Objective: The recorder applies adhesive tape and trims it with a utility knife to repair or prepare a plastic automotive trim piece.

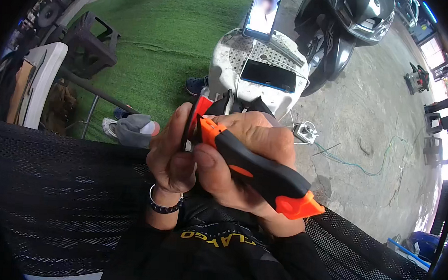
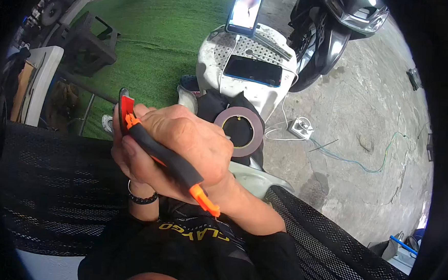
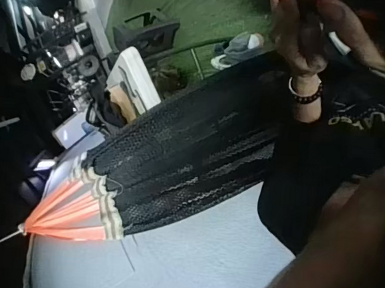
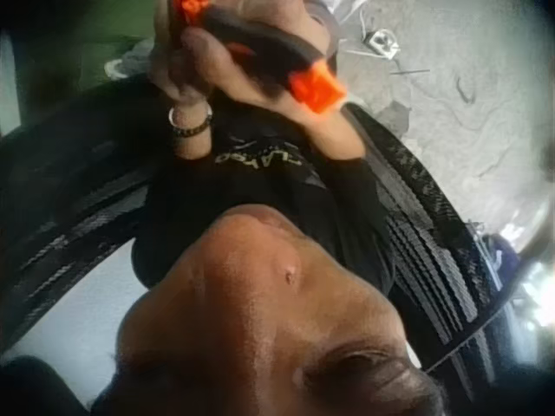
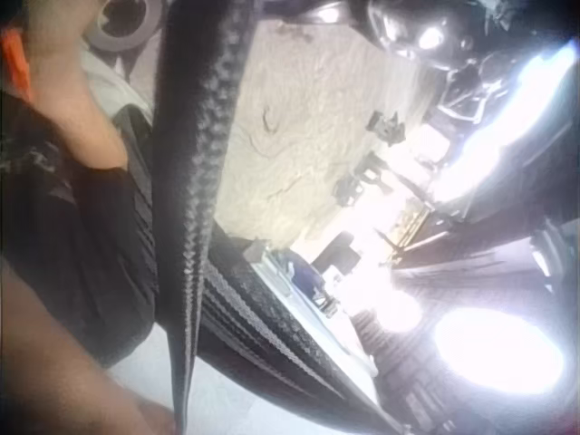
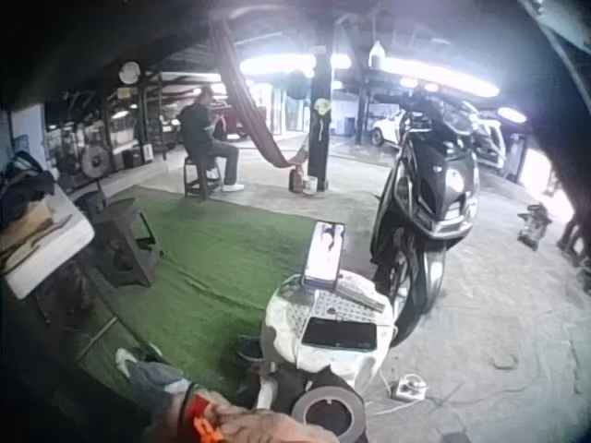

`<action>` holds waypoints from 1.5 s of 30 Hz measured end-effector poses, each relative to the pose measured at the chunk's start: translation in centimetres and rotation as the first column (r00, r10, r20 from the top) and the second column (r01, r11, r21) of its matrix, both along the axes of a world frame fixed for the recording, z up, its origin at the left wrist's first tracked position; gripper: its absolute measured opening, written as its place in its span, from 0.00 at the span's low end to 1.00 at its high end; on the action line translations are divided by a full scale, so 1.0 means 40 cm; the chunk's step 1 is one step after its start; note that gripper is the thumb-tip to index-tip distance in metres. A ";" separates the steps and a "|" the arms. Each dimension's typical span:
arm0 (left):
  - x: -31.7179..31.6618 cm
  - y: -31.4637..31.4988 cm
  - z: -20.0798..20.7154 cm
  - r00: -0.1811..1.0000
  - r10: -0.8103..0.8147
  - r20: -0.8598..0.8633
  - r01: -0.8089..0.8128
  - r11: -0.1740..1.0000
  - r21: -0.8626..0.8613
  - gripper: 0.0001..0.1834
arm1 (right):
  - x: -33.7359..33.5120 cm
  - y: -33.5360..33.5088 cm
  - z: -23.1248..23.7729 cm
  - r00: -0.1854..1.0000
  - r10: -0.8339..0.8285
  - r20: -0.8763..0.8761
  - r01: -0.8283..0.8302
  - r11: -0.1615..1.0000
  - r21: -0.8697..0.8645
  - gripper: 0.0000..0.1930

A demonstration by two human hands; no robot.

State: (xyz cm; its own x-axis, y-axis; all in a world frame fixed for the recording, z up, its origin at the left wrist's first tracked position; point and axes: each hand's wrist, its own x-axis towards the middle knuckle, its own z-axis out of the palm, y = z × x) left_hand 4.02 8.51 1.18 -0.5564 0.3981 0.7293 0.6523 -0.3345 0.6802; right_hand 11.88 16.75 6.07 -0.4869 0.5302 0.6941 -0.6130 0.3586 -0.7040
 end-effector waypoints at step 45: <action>0.023 -0.004 0.075 0.931 -0.214 0.294 0.257 0.960 -0.113 0.32 | 0.007 0.031 0.013 0.990 0.111 0.083 -0.076 0.936 -0.343 0.09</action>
